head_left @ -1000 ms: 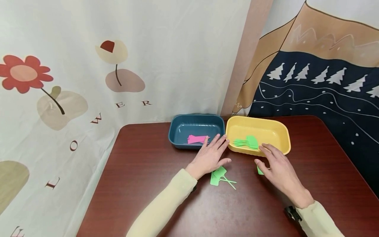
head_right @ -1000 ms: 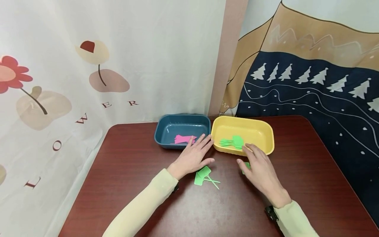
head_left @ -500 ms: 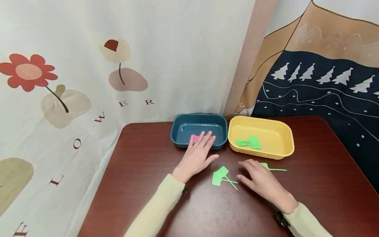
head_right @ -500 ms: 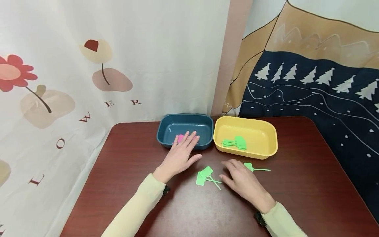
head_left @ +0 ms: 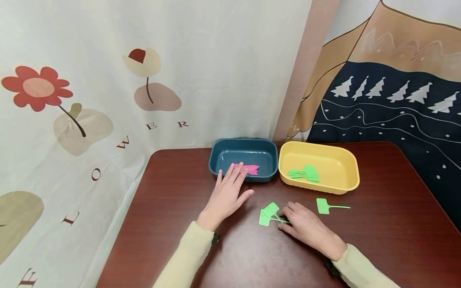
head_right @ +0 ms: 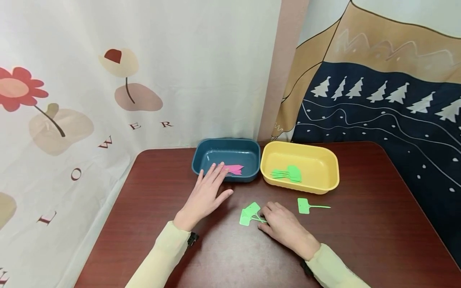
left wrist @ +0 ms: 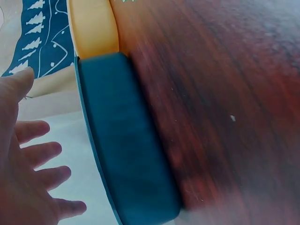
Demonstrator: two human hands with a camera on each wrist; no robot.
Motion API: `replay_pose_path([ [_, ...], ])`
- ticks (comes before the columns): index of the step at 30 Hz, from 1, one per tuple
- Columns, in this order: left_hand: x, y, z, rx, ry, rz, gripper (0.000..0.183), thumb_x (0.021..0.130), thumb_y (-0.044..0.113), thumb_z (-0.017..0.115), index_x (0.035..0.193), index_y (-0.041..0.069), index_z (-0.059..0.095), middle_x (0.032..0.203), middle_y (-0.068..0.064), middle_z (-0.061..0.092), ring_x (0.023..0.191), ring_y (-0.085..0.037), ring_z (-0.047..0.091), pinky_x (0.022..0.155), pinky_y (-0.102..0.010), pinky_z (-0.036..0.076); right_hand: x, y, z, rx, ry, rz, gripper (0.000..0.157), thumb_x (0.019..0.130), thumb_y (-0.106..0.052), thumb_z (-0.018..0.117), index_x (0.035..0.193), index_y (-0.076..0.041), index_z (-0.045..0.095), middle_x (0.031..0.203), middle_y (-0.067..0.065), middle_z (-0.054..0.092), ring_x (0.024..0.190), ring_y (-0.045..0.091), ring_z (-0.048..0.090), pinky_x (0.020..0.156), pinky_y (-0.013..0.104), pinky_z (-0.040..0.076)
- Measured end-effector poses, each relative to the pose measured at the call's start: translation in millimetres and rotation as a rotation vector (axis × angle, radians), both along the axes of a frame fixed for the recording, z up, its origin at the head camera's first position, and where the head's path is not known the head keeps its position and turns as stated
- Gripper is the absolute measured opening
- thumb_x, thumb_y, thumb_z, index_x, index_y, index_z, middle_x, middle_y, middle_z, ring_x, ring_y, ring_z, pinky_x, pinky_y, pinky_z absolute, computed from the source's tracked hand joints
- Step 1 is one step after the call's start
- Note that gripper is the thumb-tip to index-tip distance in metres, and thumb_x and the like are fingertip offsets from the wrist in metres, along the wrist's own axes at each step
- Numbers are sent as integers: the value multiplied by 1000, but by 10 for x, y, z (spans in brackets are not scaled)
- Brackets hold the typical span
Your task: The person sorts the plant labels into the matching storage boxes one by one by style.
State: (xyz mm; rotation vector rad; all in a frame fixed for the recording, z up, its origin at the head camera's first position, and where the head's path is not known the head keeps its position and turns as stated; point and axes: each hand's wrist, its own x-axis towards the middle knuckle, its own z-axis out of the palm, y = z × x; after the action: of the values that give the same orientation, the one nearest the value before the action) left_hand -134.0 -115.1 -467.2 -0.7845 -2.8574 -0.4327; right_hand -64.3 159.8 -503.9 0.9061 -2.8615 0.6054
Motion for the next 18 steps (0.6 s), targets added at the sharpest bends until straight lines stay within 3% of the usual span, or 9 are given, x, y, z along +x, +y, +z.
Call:
replay_pose_path([
  [6,23,-52,-32,22,37,-7,68,101,50,62,155,9,49,164,-11,38,153,-35,30,119,-67,22,-23,-47,-12,35,27,28,19,84,-15,87,90,-13,68,86,-5,58,82,14,56,77,36,51],
  [10,28,-62,-29,38,50,-6,66,101,48,63,154,9,50,163,-11,40,153,-33,31,120,-64,22,-56,-59,0,61,46,56,26,85,-9,84,79,-17,61,80,-7,56,77,12,55,74,36,50],
  [18,38,-70,-31,64,66,-11,63,101,45,64,152,9,53,161,-12,43,152,-32,33,120,-63,24,-67,-76,-1,64,95,66,27,85,-6,82,74,-18,60,72,-8,53,68,13,56,64,33,50],
])
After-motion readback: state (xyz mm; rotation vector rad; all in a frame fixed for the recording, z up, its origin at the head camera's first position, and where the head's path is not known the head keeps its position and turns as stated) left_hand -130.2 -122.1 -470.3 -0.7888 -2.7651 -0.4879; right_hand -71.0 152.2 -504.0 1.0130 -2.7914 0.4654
